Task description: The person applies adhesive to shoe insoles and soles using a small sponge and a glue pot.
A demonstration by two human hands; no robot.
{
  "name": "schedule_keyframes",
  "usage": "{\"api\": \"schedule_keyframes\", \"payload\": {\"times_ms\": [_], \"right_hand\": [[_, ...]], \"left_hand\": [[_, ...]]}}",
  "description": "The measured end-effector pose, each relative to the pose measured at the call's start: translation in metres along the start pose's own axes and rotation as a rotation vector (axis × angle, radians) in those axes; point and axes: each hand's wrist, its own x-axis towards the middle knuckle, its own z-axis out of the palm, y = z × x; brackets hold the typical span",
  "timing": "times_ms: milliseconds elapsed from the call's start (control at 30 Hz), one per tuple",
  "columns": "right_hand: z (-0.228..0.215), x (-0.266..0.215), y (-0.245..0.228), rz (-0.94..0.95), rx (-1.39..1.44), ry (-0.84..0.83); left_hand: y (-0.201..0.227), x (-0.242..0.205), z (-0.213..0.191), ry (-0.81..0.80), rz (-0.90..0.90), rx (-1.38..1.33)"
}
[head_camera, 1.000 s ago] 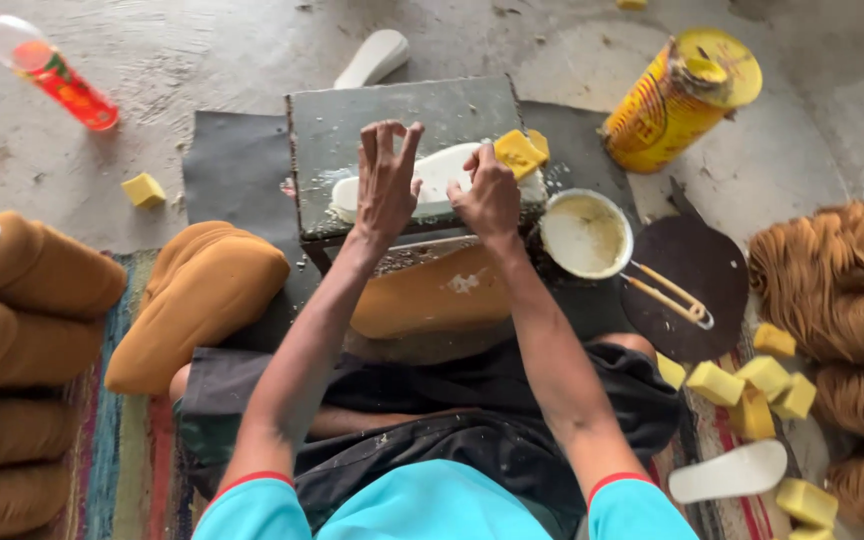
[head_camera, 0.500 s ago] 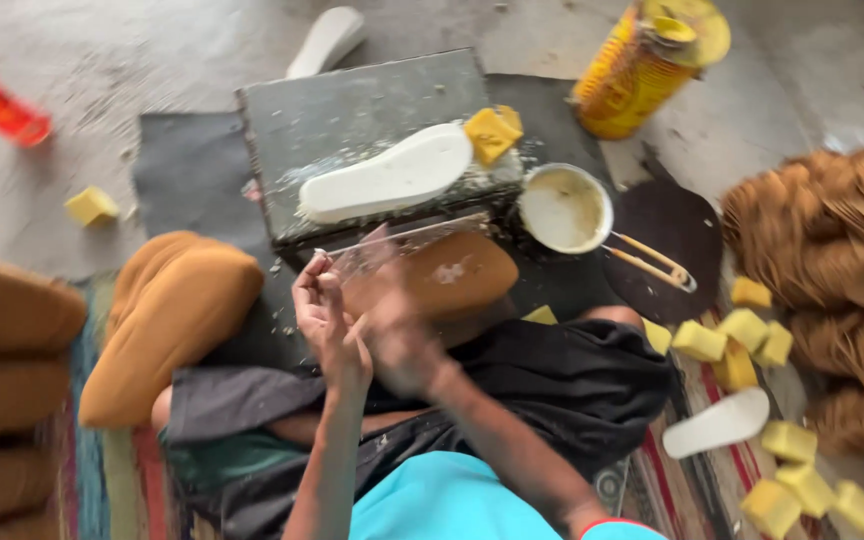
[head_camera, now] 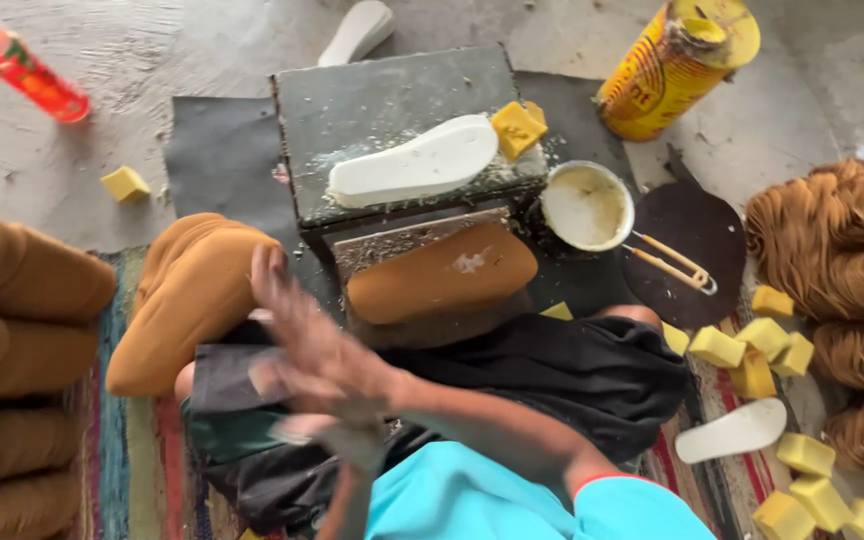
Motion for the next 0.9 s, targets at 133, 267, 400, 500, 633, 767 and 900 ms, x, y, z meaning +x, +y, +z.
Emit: {"api": "schedule_keyframes", "payload": {"times_ms": [133, 267, 400, 500, 633, 767, 900], "right_hand": [[-0.008, 0.045, 0.035, 0.04, -0.012, 0.129], [0.004, 0.041, 0.022, 0.116, 0.067, 0.094], [0.005, 0.026, 0.007, 0.081, 0.114, 0.035], [0.01, 0.011, -0.001, 0.069, 0.122, -0.022], [0.022, -0.012, -0.017, 0.001, 0.181, -0.07], [0.022, -0.039, -0.02, 0.063, 0.258, -0.238], [0.02, -0.045, -0.021, 0.127, 0.191, -0.368]], "left_hand": [[-0.02, -0.013, 0.001, -0.088, 0.02, 0.136], [0.004, -0.012, 0.013, 0.002, -0.022, 0.168], [-0.018, -0.018, -0.007, 0.038, -0.137, -0.098], [-0.015, -0.009, -0.009, 0.082, -0.12, -0.095], [0.017, 0.062, -0.028, 0.114, 0.004, -0.134], [0.06, 0.112, -0.036, 0.128, 0.161, -0.139], [0.072, 0.13, -0.053, 0.038, 0.127, -0.15]]}}
